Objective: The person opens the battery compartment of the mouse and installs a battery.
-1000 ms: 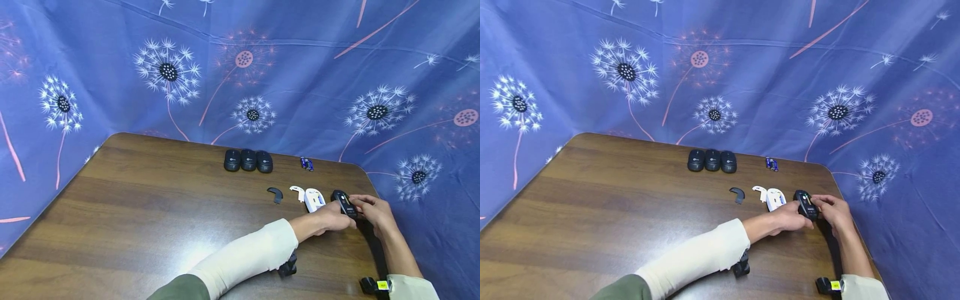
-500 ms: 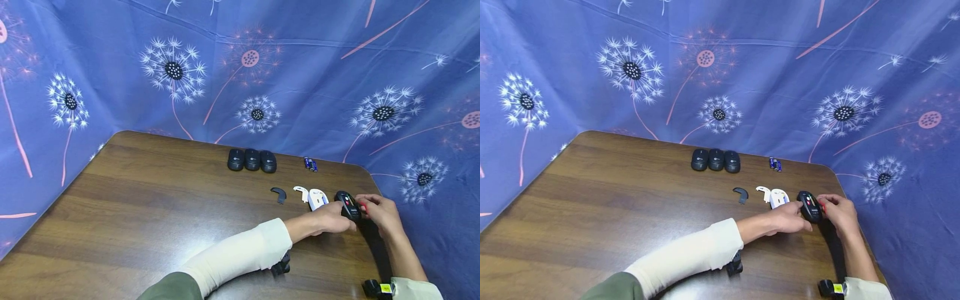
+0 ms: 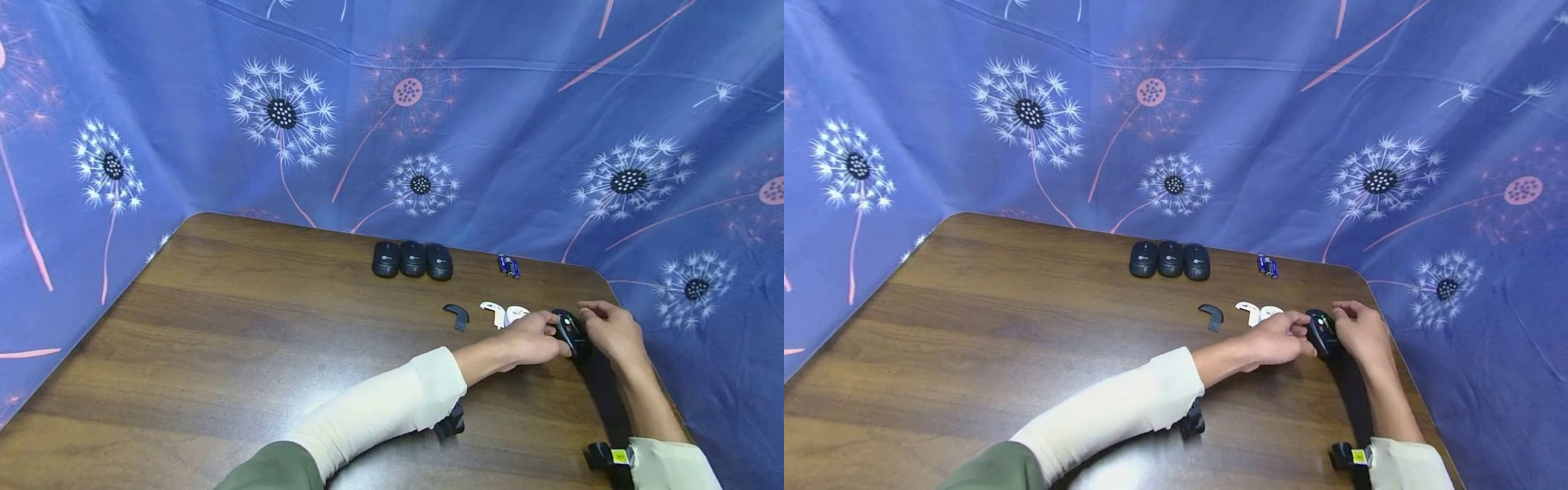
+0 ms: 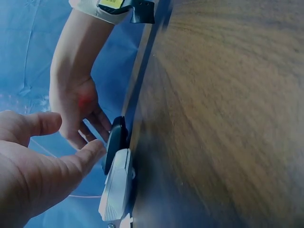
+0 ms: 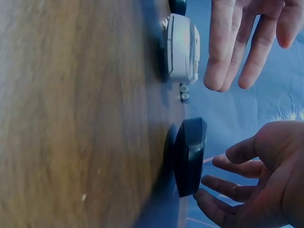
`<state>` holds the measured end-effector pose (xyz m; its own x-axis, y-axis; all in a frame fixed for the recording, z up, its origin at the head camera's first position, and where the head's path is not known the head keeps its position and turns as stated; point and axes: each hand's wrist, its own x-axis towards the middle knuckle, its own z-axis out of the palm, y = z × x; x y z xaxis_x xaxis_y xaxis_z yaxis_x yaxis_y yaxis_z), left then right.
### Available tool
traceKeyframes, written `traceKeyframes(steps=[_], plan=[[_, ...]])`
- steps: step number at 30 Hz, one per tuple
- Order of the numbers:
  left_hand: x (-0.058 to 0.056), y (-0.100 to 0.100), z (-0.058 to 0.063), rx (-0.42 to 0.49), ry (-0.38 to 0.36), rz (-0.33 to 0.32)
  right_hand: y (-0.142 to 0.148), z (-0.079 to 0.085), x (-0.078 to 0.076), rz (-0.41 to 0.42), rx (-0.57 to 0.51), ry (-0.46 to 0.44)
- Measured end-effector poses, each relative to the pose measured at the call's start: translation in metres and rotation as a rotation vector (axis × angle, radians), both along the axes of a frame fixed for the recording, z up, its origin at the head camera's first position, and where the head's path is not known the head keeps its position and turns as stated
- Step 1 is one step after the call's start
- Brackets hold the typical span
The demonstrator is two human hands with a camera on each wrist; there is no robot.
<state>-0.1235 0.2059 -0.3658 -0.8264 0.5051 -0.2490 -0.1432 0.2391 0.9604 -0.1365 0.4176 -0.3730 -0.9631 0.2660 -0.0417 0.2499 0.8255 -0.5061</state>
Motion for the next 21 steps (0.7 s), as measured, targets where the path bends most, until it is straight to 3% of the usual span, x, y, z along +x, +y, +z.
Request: traceKeyframes(steps=[7,13,21], plan=[[-0.008,-0.018,0.001,0.025,0.064,0.028,-0.016,0.002,-0.008,0.042,0.03,0.057],[-0.019,-0.038,-0.001,0.091,0.033,0.051,-0.031,0.004,-0.017,0.121,0.03,0.06],[-0.032,-0.061,0.001,0.091,0.052,0.045,-0.055,0.007,-0.026,0.209,0.001,0.08]])
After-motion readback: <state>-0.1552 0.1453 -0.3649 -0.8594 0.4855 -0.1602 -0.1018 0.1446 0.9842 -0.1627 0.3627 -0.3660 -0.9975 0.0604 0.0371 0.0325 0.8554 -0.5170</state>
